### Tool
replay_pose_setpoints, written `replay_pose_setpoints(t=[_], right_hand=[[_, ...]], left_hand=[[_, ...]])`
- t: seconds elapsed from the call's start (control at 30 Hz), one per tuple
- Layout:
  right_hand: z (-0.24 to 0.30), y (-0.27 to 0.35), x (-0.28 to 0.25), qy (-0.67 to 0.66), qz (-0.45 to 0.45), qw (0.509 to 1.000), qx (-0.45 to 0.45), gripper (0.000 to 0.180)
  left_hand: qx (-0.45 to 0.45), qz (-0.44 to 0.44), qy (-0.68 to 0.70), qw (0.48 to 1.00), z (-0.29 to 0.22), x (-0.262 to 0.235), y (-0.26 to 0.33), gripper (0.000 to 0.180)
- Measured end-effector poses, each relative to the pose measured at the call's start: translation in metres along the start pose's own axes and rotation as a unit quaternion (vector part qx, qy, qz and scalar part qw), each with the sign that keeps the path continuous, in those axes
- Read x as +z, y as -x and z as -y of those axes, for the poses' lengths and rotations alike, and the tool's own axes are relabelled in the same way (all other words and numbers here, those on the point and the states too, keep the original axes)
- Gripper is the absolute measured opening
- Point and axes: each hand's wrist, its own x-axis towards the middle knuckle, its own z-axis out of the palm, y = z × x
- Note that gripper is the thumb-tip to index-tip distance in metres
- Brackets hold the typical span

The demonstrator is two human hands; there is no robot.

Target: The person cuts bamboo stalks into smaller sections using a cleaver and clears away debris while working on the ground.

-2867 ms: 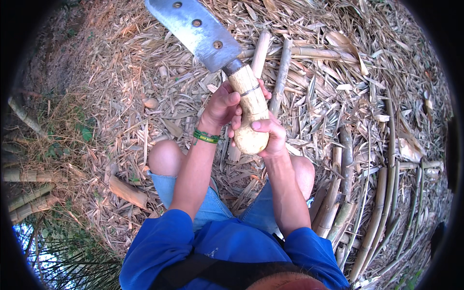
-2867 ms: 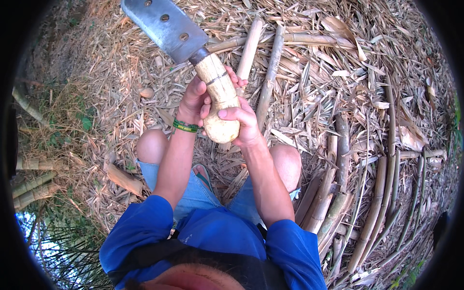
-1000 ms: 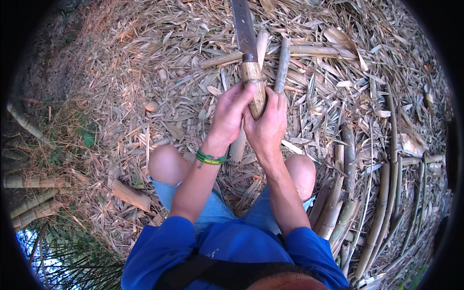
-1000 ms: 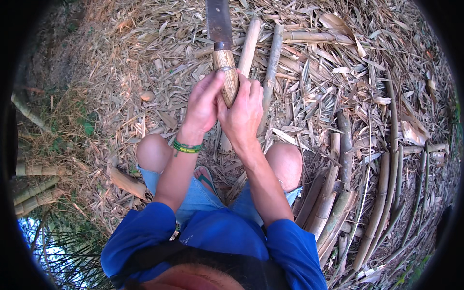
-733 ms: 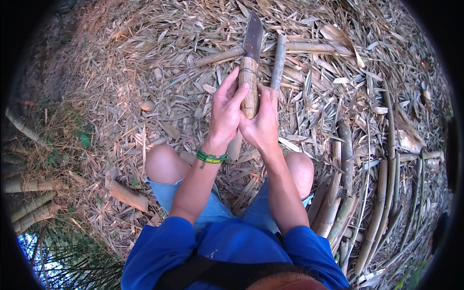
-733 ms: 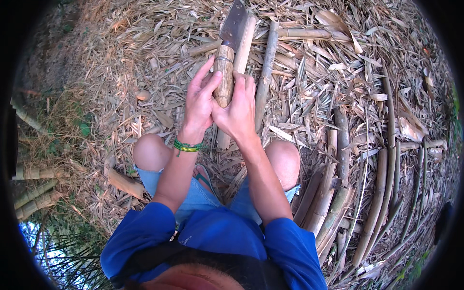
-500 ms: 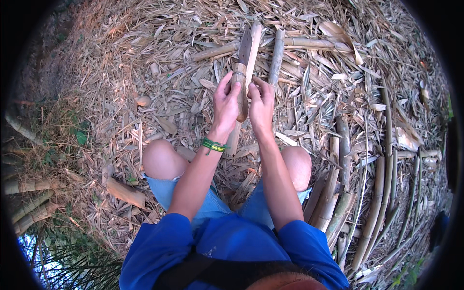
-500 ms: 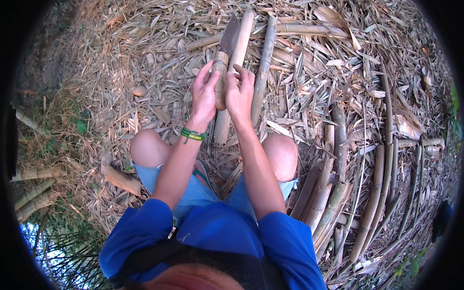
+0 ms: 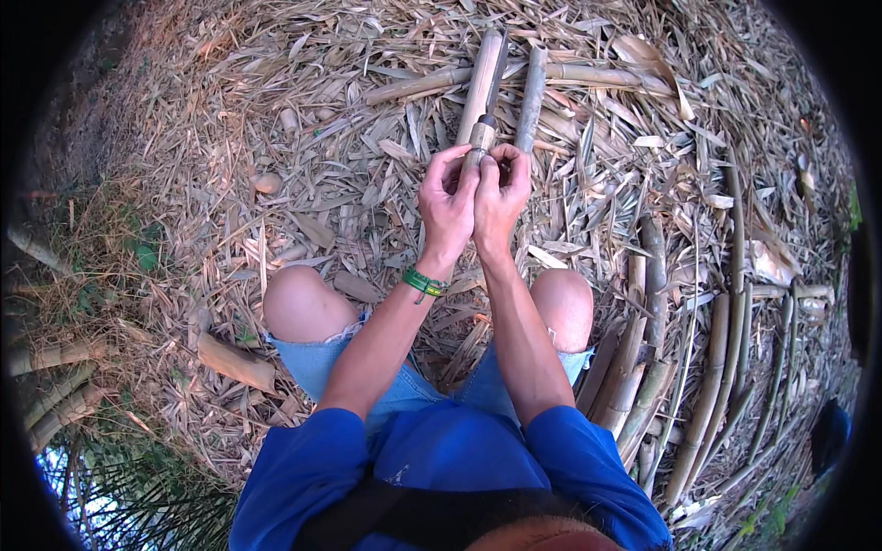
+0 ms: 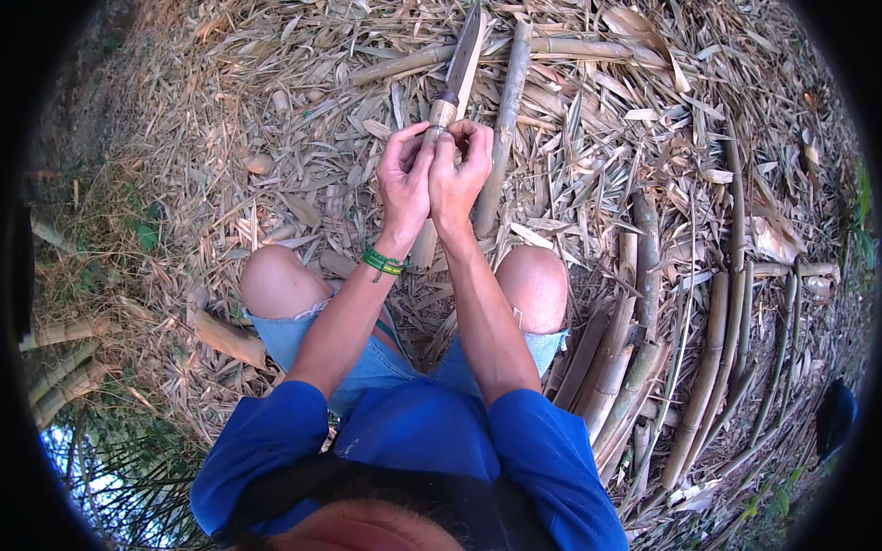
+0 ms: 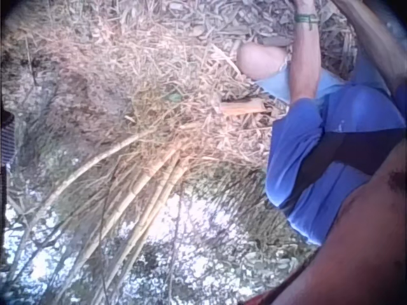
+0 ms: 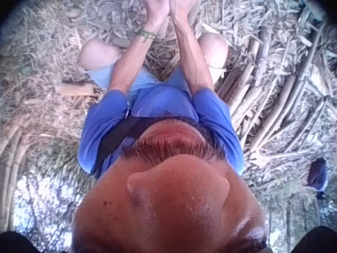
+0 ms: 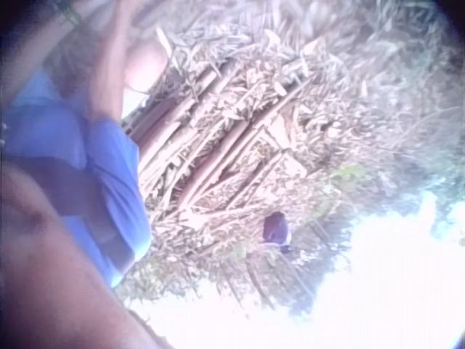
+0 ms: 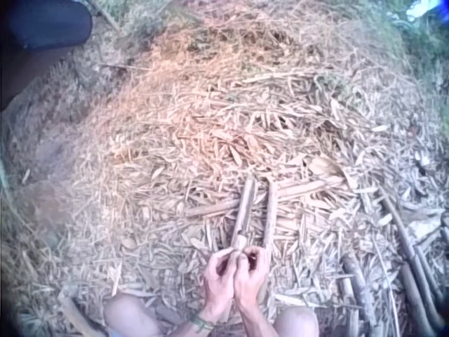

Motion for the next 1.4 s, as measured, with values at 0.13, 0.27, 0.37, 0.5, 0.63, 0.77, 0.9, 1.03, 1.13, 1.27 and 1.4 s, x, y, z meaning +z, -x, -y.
replay_pose_setpoints(t=[0.13, 0.27, 0.37, 0.5, 0.63, 0.77, 0.9, 1.03, 1.13, 1.27, 1.4], right_hand=[[0.003, 0.0, 0.001, 0.013, 0.01, 0.998, -0.066, 0.009], [0.005, -0.001, -0.001, 0.011, 0.031, 0.994, -0.103, 0.007], [0.009, -0.001, -0.001, 0.019, 0.043, 0.993, -0.107, 0.008], [0.014, -0.003, 0.0, 0.006, 0.058, 0.99, -0.129, 0.008], [0.018, -0.005, 0.0, -0.024, 0.072, 0.992, -0.1, 0.009], [0.019, -0.005, -0.002, -0.05, 0.089, 0.992, -0.078, 0.011], [0.018, -0.005, -0.005, -0.046, 0.094, 0.99, -0.095, 0.011], [0.015, -0.005, -0.005, -0.035, 0.088, 0.988, -0.122, 0.009], [0.014, -0.005, -0.004, -0.045, 0.093, 0.984, -0.144, 0.008], [0.017, -0.004, -0.003, -0.062, 0.103, 0.982, -0.144, 0.009], [0.022, 0.002, 0.0, -0.102, 0.108, 0.984, -0.097, 0.011]], left_hand=[[0.004, -0.001, 0.01, 1.0, 0.0, -0.002, 0.0, 0.021], [0.014, -0.004, 0.005, 1.0, 0.002, -0.004, 0.002, 0.019], [0.021, -0.019, -0.025, 0.999, 0.002, -0.004, 0.004, 0.018], [0.035, -0.026, 0.01, 0.999, 0.0, -0.005, 0.005, 0.016], [0.112, -0.011, -0.084, 0.99, -0.005, -0.004, 0.002, 0.018], [0.065, -0.04, -0.057, 0.995, -0.009, 0.001, 0.006, 0.017], [0.078, -0.038, -0.064, 0.994, -0.009, 0.003, 0.007, 0.016], [0.105, -0.023, -0.079, 0.991, -0.005, -0.001, 0.005, 0.014], [0.117, -0.022, -0.071, 0.99, -0.004, -0.002, 0.006, 0.012], [0.106, -0.04, -0.018, 0.993, -0.007, -0.001, 0.009, 0.011], [0.082, -0.047, -0.012, 0.995, -0.016, 0.0, 0.007, 0.017]])
